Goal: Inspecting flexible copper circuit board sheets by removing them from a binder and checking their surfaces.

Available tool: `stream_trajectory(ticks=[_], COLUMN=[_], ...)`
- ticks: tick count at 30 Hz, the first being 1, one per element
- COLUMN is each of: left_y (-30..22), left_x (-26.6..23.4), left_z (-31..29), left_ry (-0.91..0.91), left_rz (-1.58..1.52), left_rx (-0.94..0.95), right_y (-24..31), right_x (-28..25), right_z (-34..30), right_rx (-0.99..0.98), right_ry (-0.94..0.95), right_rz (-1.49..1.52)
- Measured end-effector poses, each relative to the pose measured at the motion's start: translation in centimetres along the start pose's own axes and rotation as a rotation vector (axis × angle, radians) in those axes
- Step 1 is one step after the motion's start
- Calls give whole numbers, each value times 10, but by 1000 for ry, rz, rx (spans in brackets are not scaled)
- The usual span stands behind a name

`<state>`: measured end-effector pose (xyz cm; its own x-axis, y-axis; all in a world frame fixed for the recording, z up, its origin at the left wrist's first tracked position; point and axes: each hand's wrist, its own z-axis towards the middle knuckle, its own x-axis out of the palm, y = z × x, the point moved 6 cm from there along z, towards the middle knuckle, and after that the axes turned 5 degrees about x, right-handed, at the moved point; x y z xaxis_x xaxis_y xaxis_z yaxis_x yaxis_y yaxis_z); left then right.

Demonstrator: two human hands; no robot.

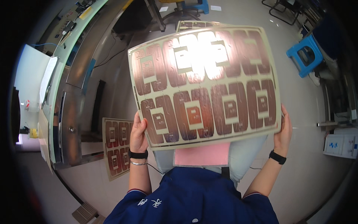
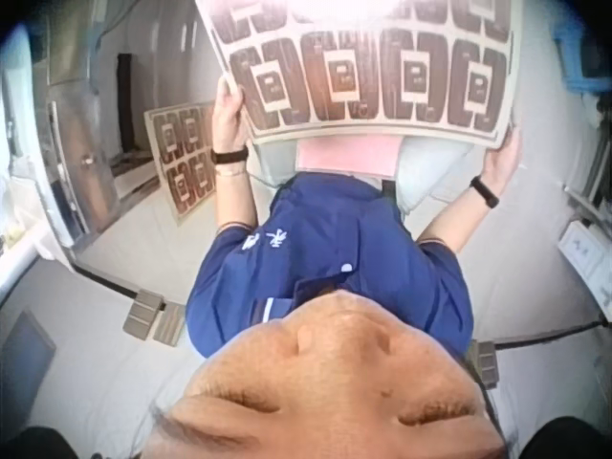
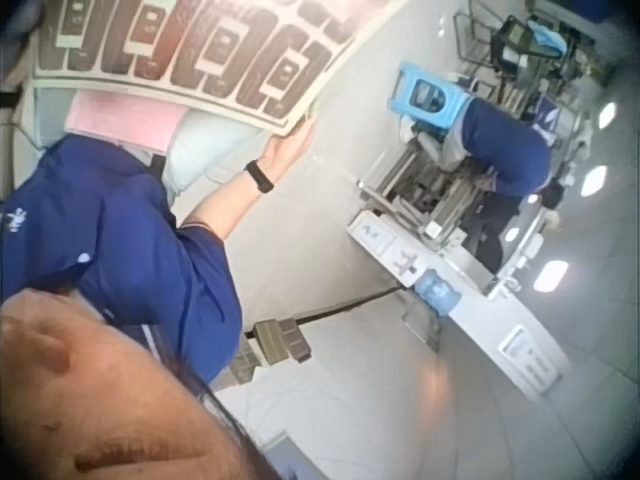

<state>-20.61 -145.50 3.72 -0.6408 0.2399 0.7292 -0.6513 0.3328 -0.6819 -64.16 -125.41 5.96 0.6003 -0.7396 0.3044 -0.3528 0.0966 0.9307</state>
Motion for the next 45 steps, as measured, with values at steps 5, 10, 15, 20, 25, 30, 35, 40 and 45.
stream_trajectory(ticks=[5,10,15,20,25,30,35,40,45], left_y=[-10,-9,-11,-17,-17,-15,-22,-32,-67], left_x=[-7,-13,-12,-23,-19,-28,-22,-17,-3], left_z=[-4,-4,-5,-4,-2,-2,-4,-5,-12], left_ry=[-8,6,14,-34,-42,-61,-84,-154,217], left_rz=[55,112,136,154,155,144,183,199,100], left_rx=[-15,-22,-27,19,20,37,97,209,339], right_y=[-2,2,-2,14,25,30,31,44,64], right_x=[-31,-16,-15,12,21,25,25,43,23], right_z=[5,3,-1,-10,-14,-16,-14,-13,-9], right_rx=[26,-5,-55,-44,-66,-74,-89,-139,-379], right_ry=[2,95,52,153,199,242,256,263,183], right_rz=[-288,-269,-129,-110,-119,-126,-120,-59,-93])
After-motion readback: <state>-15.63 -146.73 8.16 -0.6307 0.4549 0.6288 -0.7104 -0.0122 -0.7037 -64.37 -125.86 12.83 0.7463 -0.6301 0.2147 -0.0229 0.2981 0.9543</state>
